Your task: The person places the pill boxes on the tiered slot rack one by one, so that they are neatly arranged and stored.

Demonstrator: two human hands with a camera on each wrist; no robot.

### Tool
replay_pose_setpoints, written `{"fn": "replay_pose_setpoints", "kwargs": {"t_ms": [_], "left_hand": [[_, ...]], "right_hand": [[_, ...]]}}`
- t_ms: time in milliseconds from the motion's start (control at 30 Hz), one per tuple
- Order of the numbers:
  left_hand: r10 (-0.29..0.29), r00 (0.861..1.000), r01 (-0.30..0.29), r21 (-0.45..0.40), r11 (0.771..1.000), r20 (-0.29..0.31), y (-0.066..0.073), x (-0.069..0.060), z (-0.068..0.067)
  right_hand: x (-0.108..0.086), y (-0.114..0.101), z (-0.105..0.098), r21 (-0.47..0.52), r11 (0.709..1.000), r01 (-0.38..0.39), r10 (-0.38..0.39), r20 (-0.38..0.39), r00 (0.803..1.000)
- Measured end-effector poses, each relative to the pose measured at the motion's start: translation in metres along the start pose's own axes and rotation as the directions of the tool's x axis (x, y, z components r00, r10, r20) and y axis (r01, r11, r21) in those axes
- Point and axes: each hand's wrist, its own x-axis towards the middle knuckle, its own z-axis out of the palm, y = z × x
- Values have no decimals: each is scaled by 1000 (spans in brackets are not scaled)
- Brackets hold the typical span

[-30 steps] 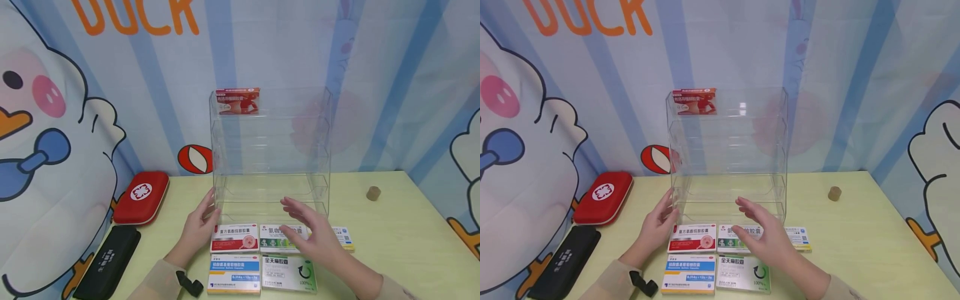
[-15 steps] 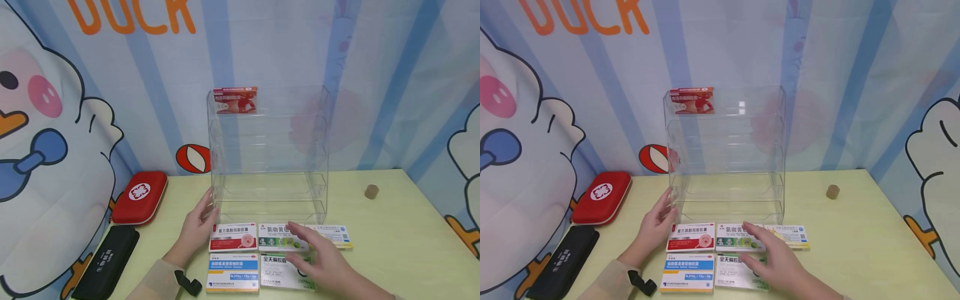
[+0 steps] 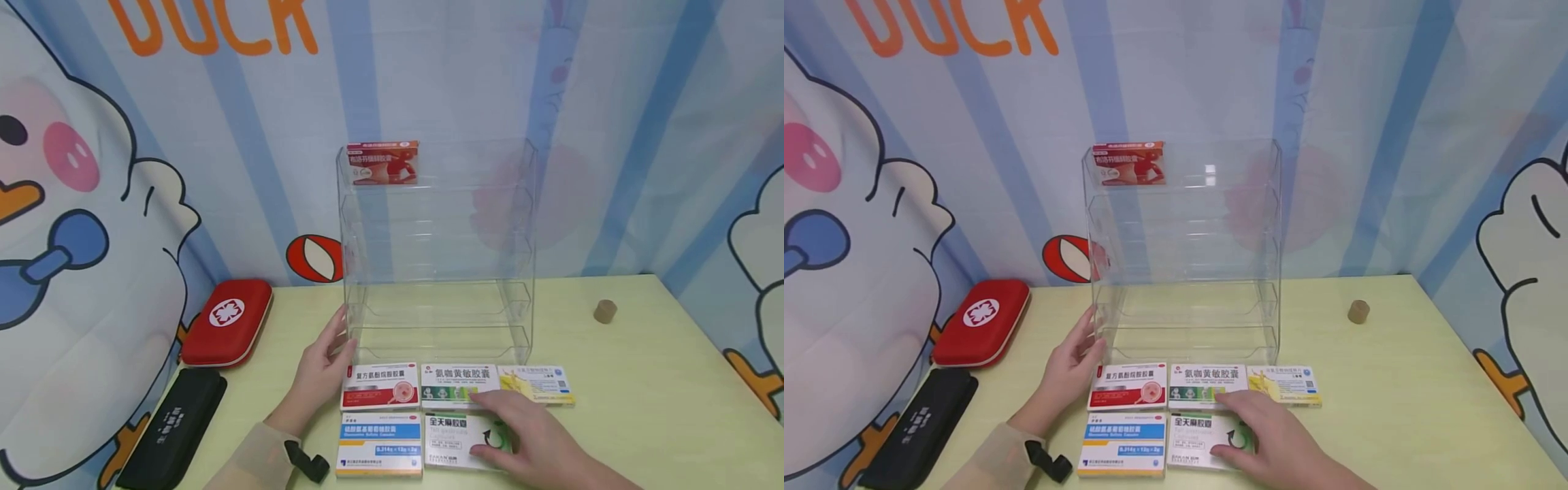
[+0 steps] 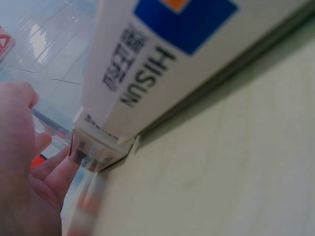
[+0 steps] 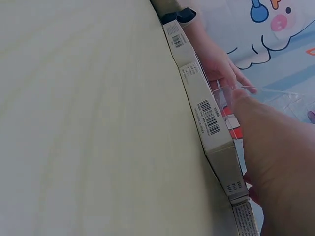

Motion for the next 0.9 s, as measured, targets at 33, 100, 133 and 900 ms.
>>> {"fn": "replay_pose_setpoints", "kwargs": {"t_ms": [33,100,133,900], "left_hand": [[1,1000,-1,1,1000,-1,0,0,0],[3,1000,-3,4,1000,-3,-1,0,0],[5,1000,-5,5,1000,-5,-1,0,0],[14,1000,-14,7,1000,-6,-1,1,1]], "right_hand": [[-1,1,1,-14,1000,21,-21,-16,1000],[-3,3,4,-35,998,48,-50,-42,998],[-3,4,5,-44,997,57,-59,-51,997],[-13,-4,-2,-130,981,-142,153,78,985]]}}
